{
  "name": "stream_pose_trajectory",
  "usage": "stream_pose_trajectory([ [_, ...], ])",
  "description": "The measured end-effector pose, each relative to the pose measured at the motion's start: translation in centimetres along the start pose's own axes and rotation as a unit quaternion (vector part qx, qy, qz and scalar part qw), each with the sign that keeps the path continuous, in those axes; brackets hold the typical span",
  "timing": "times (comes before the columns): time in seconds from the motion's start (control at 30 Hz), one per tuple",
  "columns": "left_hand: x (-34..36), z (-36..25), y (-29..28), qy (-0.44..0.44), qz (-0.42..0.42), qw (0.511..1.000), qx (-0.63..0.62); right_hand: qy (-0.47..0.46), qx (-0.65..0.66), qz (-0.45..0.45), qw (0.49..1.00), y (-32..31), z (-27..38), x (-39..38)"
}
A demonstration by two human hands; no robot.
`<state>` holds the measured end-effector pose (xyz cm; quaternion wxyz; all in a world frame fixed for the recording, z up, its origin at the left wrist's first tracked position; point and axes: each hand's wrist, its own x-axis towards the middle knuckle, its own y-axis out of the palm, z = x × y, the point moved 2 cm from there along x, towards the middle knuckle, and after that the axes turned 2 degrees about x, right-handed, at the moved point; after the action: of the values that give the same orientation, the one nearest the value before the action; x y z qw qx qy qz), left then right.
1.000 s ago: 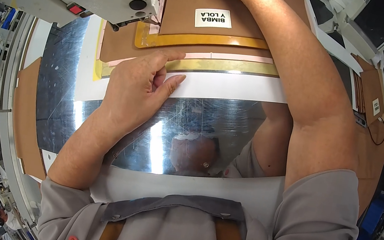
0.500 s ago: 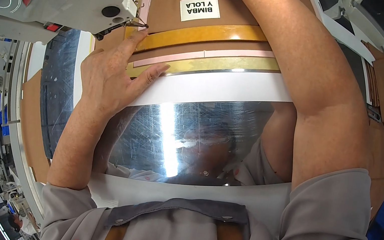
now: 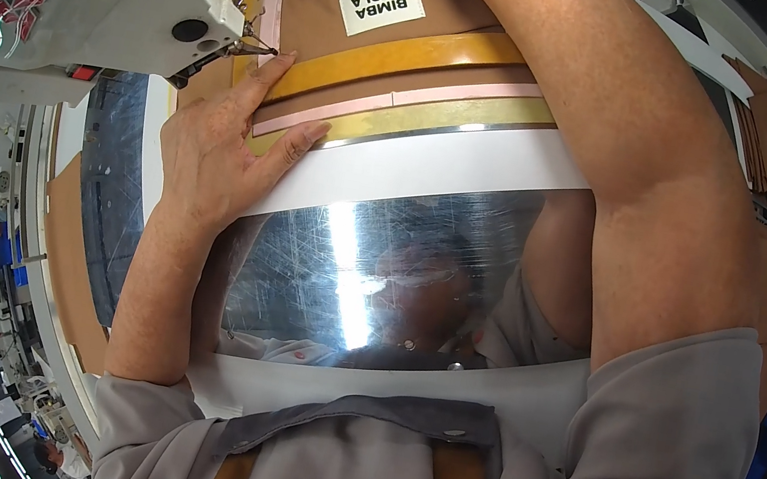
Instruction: Placing leather pieces into a template frame for an automated sewing machine in a workshop.
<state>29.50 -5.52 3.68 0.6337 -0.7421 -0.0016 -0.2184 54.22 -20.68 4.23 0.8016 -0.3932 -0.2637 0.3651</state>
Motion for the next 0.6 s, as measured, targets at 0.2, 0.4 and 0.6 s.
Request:
stream_pose_trajectory([
  [0.2, 0.2, 0.2, 0.7, 0.052, -0.041, 0.998, 0.003, 0.005, -0.064, -0.069, 0.996, 0.5, 0.4, -0.9],
  [0.4, 0.0, 0.3, 0.4, -0.020, 0.008, 0.999, -0.035, 0.066, -0.117, -0.134, 0.982, 1.1, 2.7, -1.8],
  [0.6, 0.5, -0.2, -0.2, -0.039, 0.025, 0.998, -0.046, 0.014, -0.159, -0.166, 0.973, 2.3, 3.0, -1.8],
])
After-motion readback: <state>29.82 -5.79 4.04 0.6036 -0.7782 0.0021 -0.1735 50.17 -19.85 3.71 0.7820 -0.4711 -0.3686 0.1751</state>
